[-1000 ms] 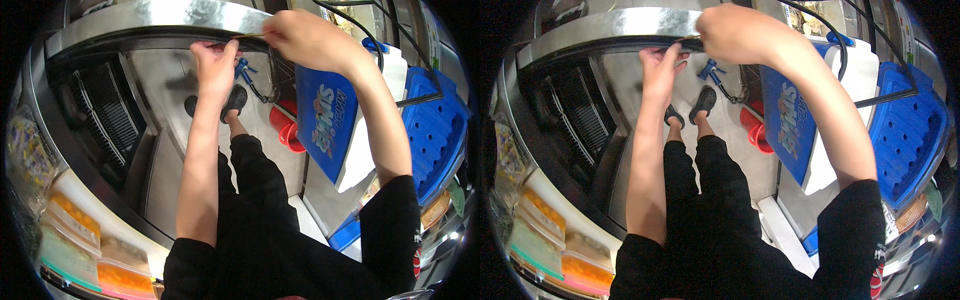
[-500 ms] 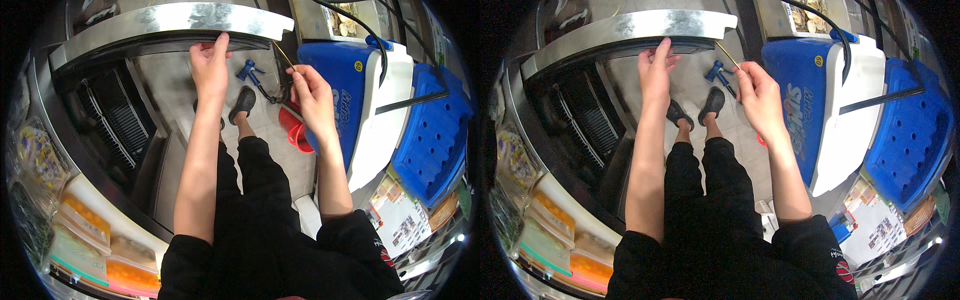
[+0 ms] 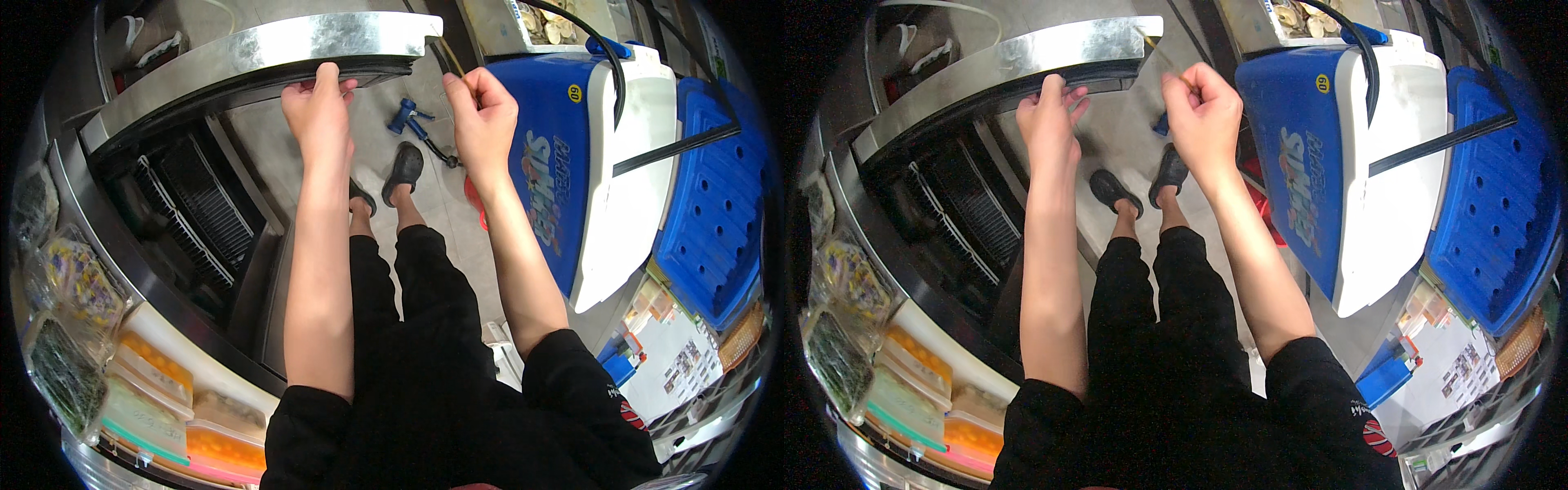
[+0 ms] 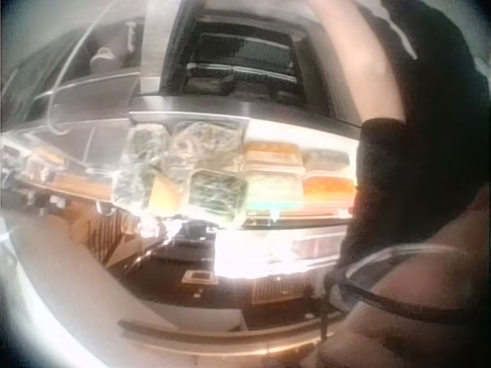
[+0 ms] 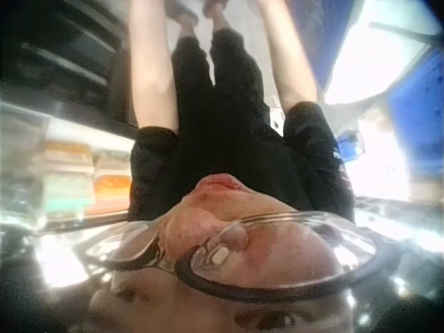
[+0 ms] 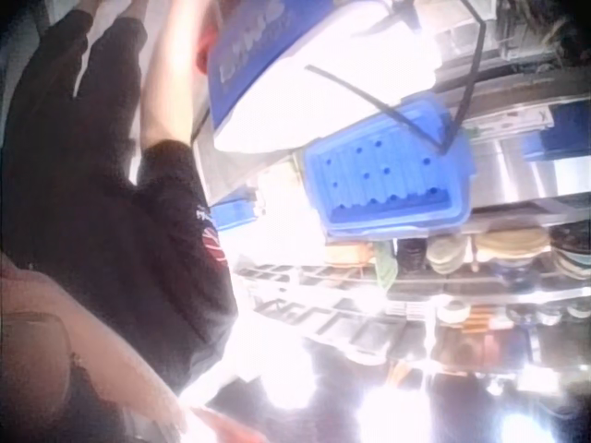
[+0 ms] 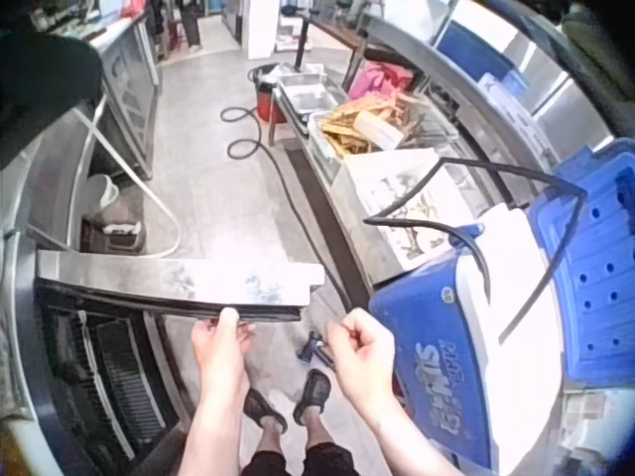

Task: The person removes a black rubber gasket from a commercial refrigerator door, retrieves a small tool from a nearby basket, and then uses the tool to pry and reseat the gasket along the door frame. The person works along the top and side edges of the door, pressing the gasket into place.

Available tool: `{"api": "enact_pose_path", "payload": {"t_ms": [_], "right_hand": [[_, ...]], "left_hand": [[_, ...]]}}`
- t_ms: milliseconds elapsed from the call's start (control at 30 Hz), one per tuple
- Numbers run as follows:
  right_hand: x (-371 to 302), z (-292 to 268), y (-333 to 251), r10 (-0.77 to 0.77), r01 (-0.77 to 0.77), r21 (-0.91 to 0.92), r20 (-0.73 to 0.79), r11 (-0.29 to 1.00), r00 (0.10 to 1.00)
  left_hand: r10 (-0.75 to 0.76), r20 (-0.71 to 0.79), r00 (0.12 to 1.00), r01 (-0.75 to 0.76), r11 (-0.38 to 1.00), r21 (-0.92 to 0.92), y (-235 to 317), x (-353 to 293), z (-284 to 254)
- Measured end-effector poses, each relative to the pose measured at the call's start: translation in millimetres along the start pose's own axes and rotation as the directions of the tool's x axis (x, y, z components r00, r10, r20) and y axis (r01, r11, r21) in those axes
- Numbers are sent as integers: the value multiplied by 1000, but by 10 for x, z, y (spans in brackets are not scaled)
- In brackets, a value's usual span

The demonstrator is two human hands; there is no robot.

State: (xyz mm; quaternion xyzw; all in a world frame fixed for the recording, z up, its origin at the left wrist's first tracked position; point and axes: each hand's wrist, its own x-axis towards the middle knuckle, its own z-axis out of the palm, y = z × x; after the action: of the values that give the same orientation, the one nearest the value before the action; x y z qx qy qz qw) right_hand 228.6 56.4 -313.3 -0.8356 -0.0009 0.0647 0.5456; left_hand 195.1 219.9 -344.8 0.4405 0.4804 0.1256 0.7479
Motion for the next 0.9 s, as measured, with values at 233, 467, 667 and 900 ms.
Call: {"api": "enact_pose_path", "payload": {"t_ms": [233, 467, 667, 900], "right_hand": [[737, 280, 104, -543, 552, -33, -241, 833, 805], [787, 508, 182, -398, 397, -74, -4, 915, 917], [922, 431, 101, -340, 330, 89, 142, 940, 930], [1172, 560, 392, -470, 408, 308, 165, 860, 867]], "left_hand": [[43, 12, 999, -41, 995, -86, -119, -18, -48], [70, 21, 997, -69, 997, -47, -157, 4, -92], [141, -14, 990, -141, 988, -55, -269, 31, -48], [665, 3, 747, -646, 724, 243, -989, 269, -5]]}}
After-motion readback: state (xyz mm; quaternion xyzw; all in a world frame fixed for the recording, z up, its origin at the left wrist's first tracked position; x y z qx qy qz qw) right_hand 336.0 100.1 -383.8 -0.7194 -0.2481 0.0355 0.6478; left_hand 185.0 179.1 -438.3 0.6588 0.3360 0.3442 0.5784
